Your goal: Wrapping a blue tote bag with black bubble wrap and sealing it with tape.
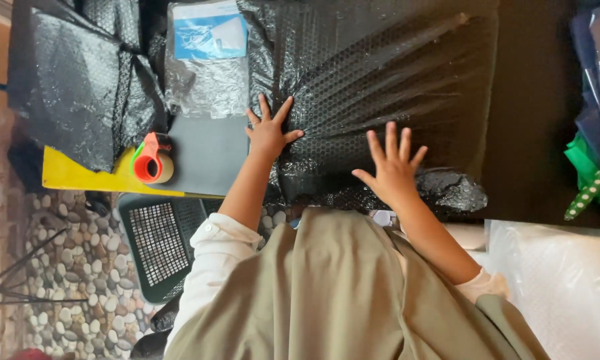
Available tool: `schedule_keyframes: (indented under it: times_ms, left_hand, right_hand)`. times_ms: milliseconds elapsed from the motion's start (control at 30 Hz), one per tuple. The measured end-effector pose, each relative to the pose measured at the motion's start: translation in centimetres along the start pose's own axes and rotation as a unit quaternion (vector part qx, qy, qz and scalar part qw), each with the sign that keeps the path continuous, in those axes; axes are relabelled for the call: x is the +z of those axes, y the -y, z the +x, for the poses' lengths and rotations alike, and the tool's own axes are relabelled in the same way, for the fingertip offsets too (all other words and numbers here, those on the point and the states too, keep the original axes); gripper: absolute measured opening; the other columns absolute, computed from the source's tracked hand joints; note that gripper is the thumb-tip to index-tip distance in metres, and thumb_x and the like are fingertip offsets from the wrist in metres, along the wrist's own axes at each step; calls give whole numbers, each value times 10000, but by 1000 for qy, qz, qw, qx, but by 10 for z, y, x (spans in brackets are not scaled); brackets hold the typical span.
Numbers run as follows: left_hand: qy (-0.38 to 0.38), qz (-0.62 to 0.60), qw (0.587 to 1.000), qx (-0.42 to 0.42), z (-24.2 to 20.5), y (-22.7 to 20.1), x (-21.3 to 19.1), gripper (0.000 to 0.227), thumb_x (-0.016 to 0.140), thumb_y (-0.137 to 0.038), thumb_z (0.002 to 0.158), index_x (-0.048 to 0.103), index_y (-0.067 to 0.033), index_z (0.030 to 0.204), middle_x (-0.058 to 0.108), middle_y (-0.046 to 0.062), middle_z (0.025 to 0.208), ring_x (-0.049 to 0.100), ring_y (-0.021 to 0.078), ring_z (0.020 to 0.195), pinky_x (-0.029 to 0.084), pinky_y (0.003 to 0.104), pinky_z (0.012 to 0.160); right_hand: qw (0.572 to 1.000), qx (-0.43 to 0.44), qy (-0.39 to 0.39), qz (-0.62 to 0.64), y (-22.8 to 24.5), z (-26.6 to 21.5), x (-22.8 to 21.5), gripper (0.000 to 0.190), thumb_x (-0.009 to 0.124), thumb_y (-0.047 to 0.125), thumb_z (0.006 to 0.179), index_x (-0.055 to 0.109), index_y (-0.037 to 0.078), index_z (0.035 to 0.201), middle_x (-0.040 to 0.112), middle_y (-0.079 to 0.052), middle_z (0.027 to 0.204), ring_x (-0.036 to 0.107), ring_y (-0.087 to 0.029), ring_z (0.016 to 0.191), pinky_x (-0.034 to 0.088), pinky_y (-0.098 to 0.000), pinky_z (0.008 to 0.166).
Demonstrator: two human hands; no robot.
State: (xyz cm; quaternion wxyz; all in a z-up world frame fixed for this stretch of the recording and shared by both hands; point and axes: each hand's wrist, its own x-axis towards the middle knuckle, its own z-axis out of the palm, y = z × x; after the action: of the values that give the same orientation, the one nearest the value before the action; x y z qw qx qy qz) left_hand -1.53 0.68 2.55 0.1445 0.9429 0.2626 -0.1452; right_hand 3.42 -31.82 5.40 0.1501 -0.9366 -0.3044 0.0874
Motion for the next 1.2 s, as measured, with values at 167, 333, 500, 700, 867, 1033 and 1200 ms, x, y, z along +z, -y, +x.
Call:
schedule_keyframes:
  times_ms: [167, 333, 500, 700, 867, 1033, 1200]
  left_hand:
    - [-12, 2, 1000, 3, 1, 0, 4, 952, 703, -732, 854, 137, -591, 1606, 16, 176, 1723, 134, 609, 1501, 310, 744, 1123]
    - [-36, 17, 998, 53, -16, 5, 10, 822, 623, -695, 948, 177, -540, 1620, 98, 138, 1737, 115, 598, 1514, 224, 776, 1143]
    - [-98, -88, 984, 120, -26, 67, 40, 757, 665, -538, 986, 288, -416, 1631, 273, 52, 1707, 275, 433, 1536, 299, 714, 1164]
    - [-333, -141, 932, 33, -62, 211, 20, 846, 858, -393, 854, 448, -232, 1575, 431, 209, 1581, 480, 450, 1400, 406, 623, 1114]
    - [-291, -181, 914, -216, -82, 315, -10, 1470, 1064, -421, 569, 121, -175, 1671, 294, 344, 1582, 298, 531, 1485, 288, 596, 1230]
    - [-160, -158, 922, -314, -49, 379, 29, 1465, 1040, -330, 547, 110, -176, 1668, 178, 258, 1633, 254, 462, 1513, 321, 596, 1226]
    - [-204, -183, 915, -297, -46, 390, 39, 1310, 995, -490, 465, 375, -123, 1559, 474, 200, 1393, 550, 427, 1281, 394, 534, 1130]
  right_hand:
    - [972, -230, 9, -46, 64, 31, 43, 945, 701, 595, 804, 333, 307, 1626, 202, -164, 1723, 138, -456, 1572, 84, -871, 1087]
    - [960, -266, 41, -73, 94, 41, 80, 826, 644, 697, 826, 585, 158, 1449, 467, -159, 1593, 371, -319, 1516, 216, -760, 1156]
    - [960, -266, 12, -80, 101, 61, 85, 700, 616, 594, 913, 586, 139, 1444, 652, -141, 1304, 588, -315, 1289, 399, -649, 1088]
    - [937, -311, -103, -123, 98, 111, 119, 587, 708, 411, 866, 664, 162, 1396, 651, -21, 825, 679, -243, 863, 550, -421, 779]
    - [961, -248, -42, -120, 113, 113, 116, 589, 853, 380, 728, 737, 189, 1273, 633, -13, 907, 639, -274, 981, 528, -447, 800]
    - [973, -201, -54, -97, 135, 99, 112, 641, 879, 254, 713, 677, 120, 1306, 619, -44, 1055, 620, -271, 1059, 601, -399, 770]
    - [985, -160, -25, -68, 147, 84, 109, 601, 759, 145, 833, 600, 50, 1405, 628, -97, 1108, 661, -292, 1023, 617, -399, 713]
